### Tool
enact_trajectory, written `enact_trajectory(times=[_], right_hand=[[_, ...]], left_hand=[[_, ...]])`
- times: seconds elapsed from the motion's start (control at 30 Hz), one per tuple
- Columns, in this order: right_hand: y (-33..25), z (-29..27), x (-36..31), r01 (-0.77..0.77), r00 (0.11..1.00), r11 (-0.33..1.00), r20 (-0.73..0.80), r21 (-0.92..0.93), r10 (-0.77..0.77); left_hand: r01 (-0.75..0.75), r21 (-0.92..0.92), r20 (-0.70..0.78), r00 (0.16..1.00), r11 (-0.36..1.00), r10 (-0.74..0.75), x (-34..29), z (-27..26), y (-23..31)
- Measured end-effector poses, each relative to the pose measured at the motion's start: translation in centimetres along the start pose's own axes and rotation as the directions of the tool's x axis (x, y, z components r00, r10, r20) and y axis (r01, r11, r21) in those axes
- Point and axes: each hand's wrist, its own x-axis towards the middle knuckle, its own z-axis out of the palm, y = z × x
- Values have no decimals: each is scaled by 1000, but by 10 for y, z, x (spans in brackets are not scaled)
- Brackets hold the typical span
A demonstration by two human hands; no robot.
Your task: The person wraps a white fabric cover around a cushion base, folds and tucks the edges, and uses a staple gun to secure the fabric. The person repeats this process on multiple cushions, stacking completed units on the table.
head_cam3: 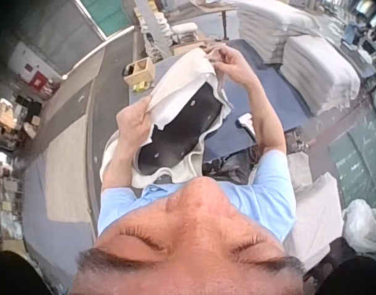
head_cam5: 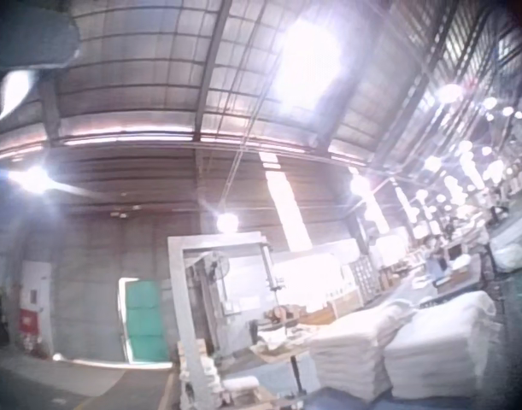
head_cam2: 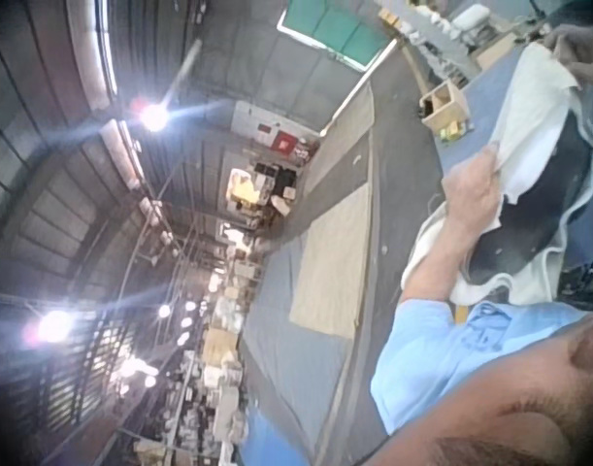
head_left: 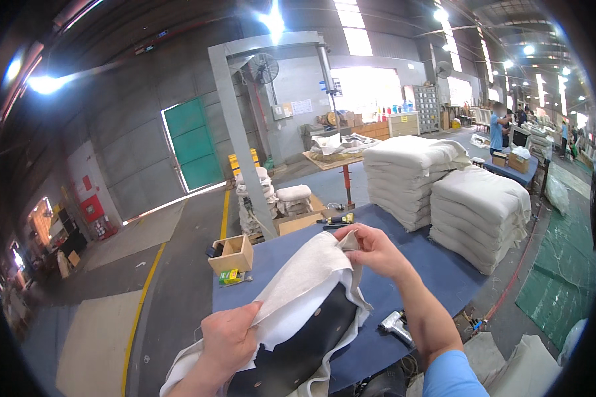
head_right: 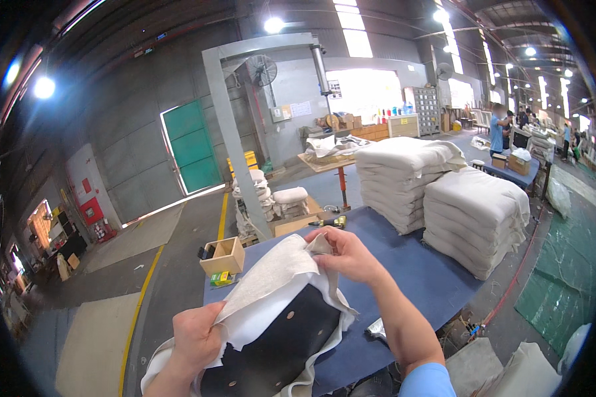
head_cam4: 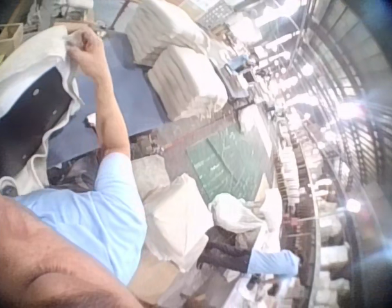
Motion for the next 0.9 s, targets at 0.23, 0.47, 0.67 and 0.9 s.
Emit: enact_trajectory(times=[0.23, 0.47, 0.67, 0.9], right_hand=[[-10, 17, -59, -9, 989, 832, -127, -555, -75], [-62, 104, -59, -358, 925, 927, 182, 113, 335], [-56, 108, -37, -597, 801, 735, 292, 321, 523], [-48, 105, -17, -534, 798, 640, 79, 552, 598]], left_hand=[[110, -16, -61, 992, 994, -111, 7, 3, -21], [177, -143, -120, 973, 974, -195, 17, 23, -12], [160, -110, -74, 983, 981, -169, 25, 25, -2], [-73, 1, -121, 990, 997, 72, 30, 30, -4]])
